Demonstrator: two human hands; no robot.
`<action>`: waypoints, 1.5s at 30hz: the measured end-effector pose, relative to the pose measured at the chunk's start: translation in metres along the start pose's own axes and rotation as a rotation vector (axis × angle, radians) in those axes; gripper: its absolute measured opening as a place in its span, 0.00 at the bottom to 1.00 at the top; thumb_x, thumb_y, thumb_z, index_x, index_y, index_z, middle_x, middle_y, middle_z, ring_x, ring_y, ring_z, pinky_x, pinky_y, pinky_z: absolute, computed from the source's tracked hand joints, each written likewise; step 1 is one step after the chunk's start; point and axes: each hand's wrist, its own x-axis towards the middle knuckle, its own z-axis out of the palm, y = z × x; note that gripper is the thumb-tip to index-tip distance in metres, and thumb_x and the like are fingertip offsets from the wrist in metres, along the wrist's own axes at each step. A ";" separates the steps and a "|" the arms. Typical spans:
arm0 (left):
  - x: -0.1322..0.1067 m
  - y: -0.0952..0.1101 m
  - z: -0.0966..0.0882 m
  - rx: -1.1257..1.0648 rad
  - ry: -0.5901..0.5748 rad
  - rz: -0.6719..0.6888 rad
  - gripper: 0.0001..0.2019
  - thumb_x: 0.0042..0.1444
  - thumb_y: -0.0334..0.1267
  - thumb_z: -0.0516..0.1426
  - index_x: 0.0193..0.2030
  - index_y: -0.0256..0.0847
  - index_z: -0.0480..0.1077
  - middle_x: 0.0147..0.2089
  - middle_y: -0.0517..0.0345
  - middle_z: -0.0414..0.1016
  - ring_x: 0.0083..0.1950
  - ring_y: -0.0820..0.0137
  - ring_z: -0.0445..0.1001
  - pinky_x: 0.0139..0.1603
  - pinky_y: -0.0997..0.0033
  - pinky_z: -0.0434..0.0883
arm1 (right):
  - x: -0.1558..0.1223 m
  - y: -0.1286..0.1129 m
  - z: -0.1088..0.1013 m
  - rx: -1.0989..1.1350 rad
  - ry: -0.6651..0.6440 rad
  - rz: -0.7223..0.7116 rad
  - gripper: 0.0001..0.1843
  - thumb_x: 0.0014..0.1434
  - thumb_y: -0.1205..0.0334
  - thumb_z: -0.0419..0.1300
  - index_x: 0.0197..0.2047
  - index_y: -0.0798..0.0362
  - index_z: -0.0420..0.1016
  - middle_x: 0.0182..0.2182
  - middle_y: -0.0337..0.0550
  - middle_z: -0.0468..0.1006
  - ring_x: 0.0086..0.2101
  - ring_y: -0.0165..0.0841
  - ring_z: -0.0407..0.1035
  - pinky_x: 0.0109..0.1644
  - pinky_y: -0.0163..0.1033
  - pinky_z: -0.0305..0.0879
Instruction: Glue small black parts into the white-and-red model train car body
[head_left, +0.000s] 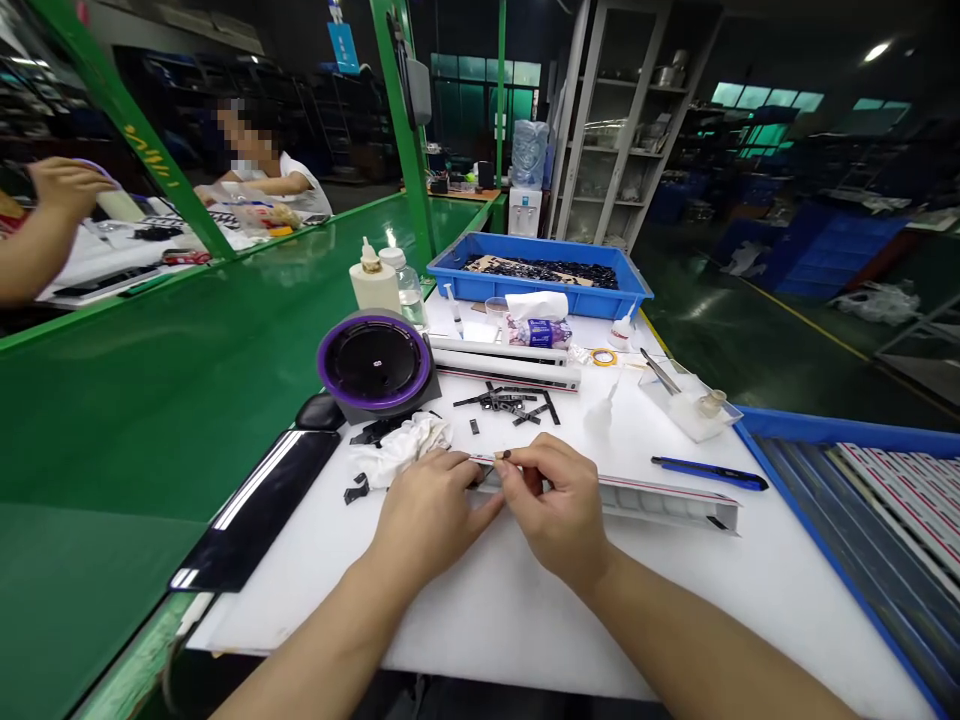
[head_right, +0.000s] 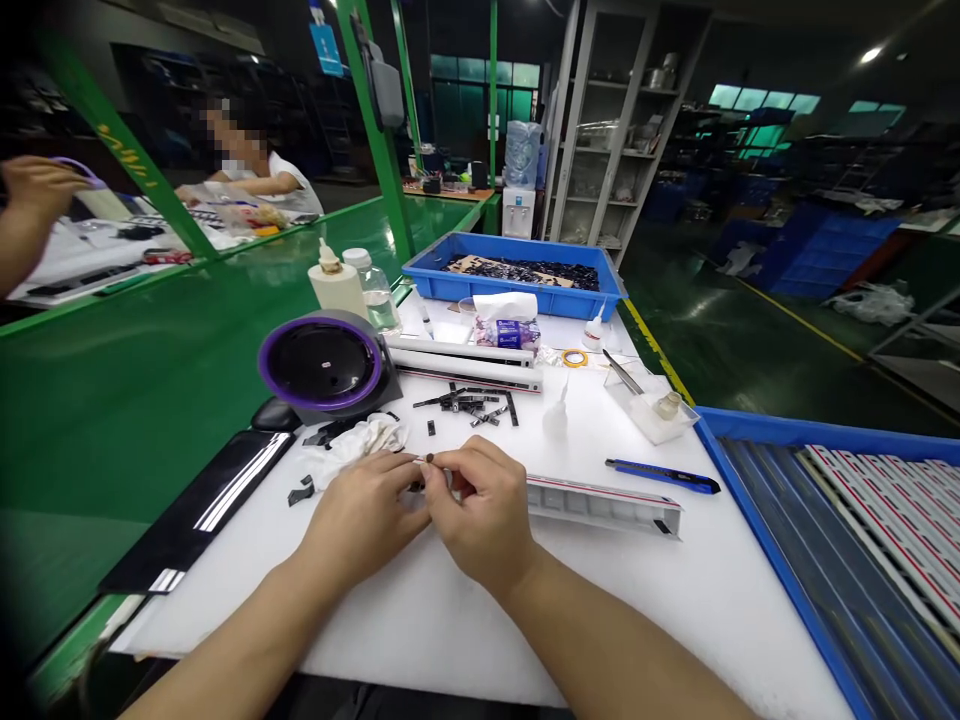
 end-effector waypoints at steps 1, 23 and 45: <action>0.000 0.000 0.000 0.000 0.001 0.000 0.13 0.58 0.46 0.55 0.33 0.41 0.76 0.35 0.52 0.79 0.40 0.60 0.75 0.40 0.62 0.69 | 0.000 0.000 0.001 -0.005 -0.009 0.001 0.05 0.56 0.67 0.60 0.30 0.53 0.76 0.22 0.36 0.66 0.22 0.25 0.59 0.24 0.33 0.57; 0.001 -0.003 0.004 0.039 0.045 0.017 0.18 0.57 0.54 0.56 0.31 0.41 0.75 0.35 0.52 0.78 0.39 0.60 0.75 0.40 0.61 0.71 | 0.032 0.010 -0.074 -0.199 0.649 -0.170 0.11 0.56 0.60 0.60 0.25 0.49 0.63 0.22 0.35 0.60 0.22 0.29 0.57 0.25 0.38 0.56; 0.003 -0.012 0.007 0.032 0.077 0.095 0.19 0.59 0.55 0.55 0.34 0.41 0.76 0.37 0.52 0.79 0.41 0.60 0.75 0.44 0.60 0.70 | 0.064 0.096 -0.210 -0.858 0.661 0.334 0.14 0.48 0.58 0.62 0.37 0.54 0.81 0.24 0.39 0.71 0.27 0.34 0.65 0.41 0.43 0.62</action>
